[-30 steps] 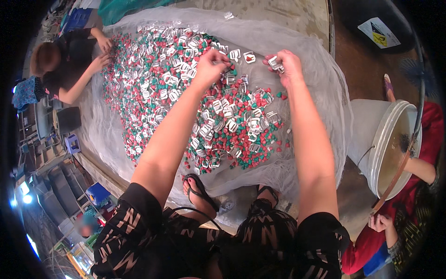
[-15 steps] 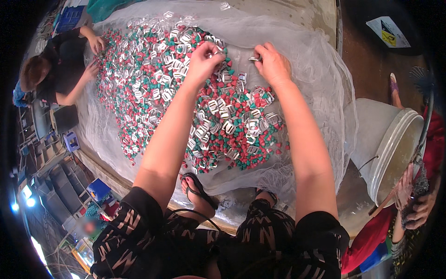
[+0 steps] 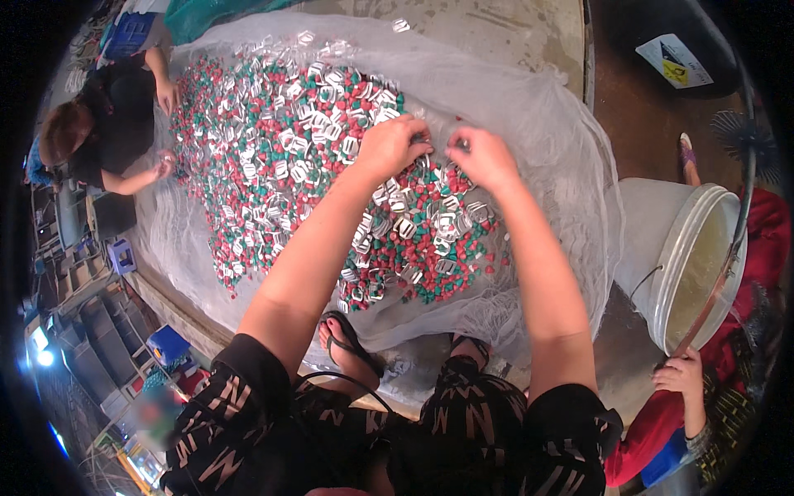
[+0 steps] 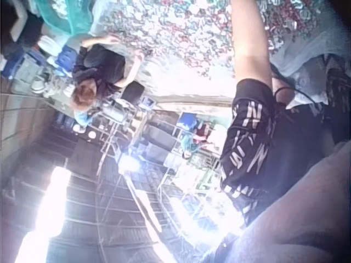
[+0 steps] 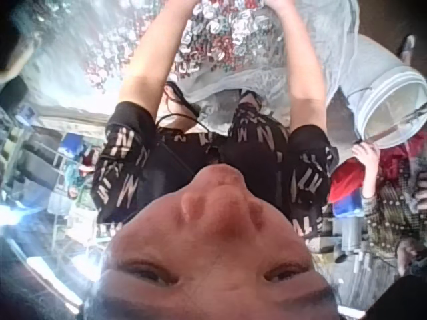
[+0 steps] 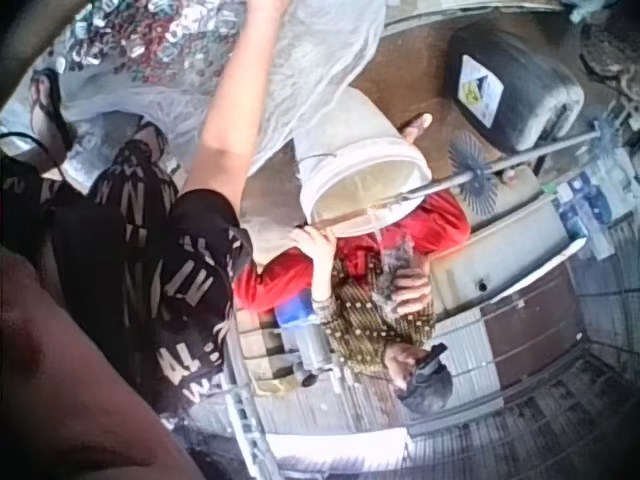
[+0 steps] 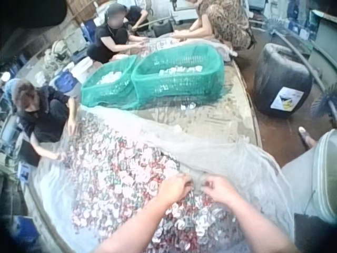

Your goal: The person sorts a large pile of red, green, and white bottle caps on a plastic sheet. They pick up the caps by hand and place them into a green basket. Other people are also sorting caps nearby.

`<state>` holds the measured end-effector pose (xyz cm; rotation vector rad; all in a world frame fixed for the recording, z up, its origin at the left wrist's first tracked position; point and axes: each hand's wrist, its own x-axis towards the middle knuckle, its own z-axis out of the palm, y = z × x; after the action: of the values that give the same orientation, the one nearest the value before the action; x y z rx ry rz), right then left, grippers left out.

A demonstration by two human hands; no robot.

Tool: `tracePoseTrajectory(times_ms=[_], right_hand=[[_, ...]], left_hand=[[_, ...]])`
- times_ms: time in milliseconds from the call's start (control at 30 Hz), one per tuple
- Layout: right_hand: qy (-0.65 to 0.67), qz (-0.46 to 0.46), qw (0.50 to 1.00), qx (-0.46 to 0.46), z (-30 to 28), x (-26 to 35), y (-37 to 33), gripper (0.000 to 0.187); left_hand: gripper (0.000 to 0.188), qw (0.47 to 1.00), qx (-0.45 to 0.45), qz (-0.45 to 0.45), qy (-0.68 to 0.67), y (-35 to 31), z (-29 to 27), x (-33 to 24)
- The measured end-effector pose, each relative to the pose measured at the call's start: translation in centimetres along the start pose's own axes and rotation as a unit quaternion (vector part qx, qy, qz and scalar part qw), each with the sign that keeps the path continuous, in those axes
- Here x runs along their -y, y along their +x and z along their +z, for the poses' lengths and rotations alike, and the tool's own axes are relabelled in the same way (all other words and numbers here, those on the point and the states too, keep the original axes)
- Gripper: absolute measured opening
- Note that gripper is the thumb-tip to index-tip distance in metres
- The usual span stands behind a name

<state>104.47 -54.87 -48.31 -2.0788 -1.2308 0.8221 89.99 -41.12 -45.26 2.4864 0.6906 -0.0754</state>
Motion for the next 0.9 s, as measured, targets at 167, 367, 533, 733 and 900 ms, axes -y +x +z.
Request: tracePoseTrajectory(times_ms=[167, 367, 533, 733, 900], right_hand=[[-0.049, 0.073, 0.992, 0.088, -0.1, 1.4, -0.1, 0.013], [0.518, 0.191, 0.830, 0.082, -3.6, 1.0, -1.2, 0.009], [0.117, 0.103, 0.987, 0.042, -2.2, -2.0, -2.1, 0.020], [-0.131, 0.114, 0.984, 0.037, -0.8, -0.2, -4.5, 0.034], [-0.132, 0.119, 0.983, 0.036, -1.4, 1.0, -5.8, 0.029]], left_hand=[[0.004, 0.713, 0.011, -0.111, -0.692, -1.7, -2.1, 2.5], [0.019, 0.763, 0.018, -0.152, -0.628, -2.4, -2.1, 2.2], [0.028, 0.994, 0.070, 0.023, 0.086, -1.8, 0.0, -1.3], [0.016, 0.998, 0.017, -0.035, -0.042, -2.1, -1.1, -0.5], [0.009, 0.768, 0.048, -0.134, -0.624, -2.7, -2.5, 2.3]])
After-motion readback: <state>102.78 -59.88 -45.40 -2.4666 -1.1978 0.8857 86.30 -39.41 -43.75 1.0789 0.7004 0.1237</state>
